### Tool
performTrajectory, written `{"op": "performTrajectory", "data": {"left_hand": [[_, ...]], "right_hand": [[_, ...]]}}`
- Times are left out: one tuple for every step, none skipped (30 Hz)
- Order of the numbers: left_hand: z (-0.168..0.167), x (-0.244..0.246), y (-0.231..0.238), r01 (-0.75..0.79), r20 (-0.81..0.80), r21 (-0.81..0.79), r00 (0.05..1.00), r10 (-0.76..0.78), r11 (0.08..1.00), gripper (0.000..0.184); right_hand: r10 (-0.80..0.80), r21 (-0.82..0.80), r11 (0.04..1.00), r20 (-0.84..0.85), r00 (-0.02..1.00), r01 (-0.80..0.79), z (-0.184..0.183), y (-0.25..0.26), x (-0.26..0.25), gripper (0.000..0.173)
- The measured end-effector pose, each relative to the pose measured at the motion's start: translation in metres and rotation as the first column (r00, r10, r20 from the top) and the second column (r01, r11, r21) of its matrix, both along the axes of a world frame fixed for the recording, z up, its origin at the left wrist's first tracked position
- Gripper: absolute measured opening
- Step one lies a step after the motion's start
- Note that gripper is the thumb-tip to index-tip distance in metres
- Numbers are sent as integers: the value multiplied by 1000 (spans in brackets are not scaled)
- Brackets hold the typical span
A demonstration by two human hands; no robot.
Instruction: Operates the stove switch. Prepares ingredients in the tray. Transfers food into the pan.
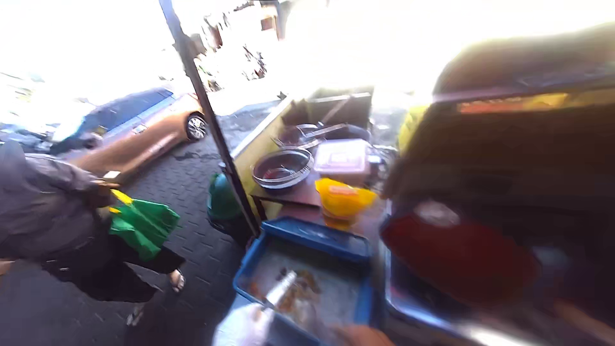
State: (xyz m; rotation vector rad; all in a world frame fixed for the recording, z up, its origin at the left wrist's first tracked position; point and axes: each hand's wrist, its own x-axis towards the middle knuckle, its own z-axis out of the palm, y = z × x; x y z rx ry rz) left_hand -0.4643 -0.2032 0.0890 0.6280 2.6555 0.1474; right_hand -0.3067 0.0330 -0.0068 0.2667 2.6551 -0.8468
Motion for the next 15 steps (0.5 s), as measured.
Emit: {"op": "performTrajectory", "data": {"left_hand": [[7,-3,0,-61,42,-21,997,62,998,49],[9,-6,-1,-89,58,-14,994,90,996,49],[7,-9,-5,-95,68,12,993,94,995,49],[3,-12,-10,-92,84,46,993,87,995,49],[-2,-15,-14,-79,101,83,992,71,993,49],[-8,-19,-17,-67,122,109,991,54,992,48],[-15,-24,-20,-58,142,123,989,41,991,47],[-19,-29,-19,-55,155,128,987,35,990,48],[-22,-35,-16,-44,164,119,986,24,992,50],[-23,-41,-12,-20,178,101,984,2,995,55],[-26,-47,-8,3,179,110,984,-23,994,57],[-33,-55,-6,26,170,141,984,-50,990,58],[-39,-62,-3,45,164,179,984,-75,983,58],[-44,-70,0,58,164,206,982,-92,977,57],[-46,-77,3,68,177,214,978,-107,974,55]], "right_hand": [[-51,-91,994,31,998,54,-7,8,2,36],[-97,-180,978,66,993,107,-11,16,4,37],[-144,-272,948,86,986,162,-14,22,7,37],[-195,-350,912,88,977,214,-17,25,11,36],[-243,-414,873,87,966,257,-19,26,15,35],[-284,-464,836,92,954,293,-22,25,19,35],[-318,-498,804,102,943,325,-24,22,23,34],[-347,-512,784,107,932,351,-25,18,27,34],[-371,-505,778,110,922,373,-25,12,31,34],[-388,-485,783,112,915,391,-22,5,35,35],[-399,-453,795,111,910,404,-19,-2,38,36],[-410,-424,803,115,905,418,-15,-7,40,37],[-425,-412,801,118,897,434,-13,-11,42,37],[-444,-417,791,110,889,447,-12,-13,44,36],[-461,-430,778,103,881,458,-9,-15,45,35]]}}
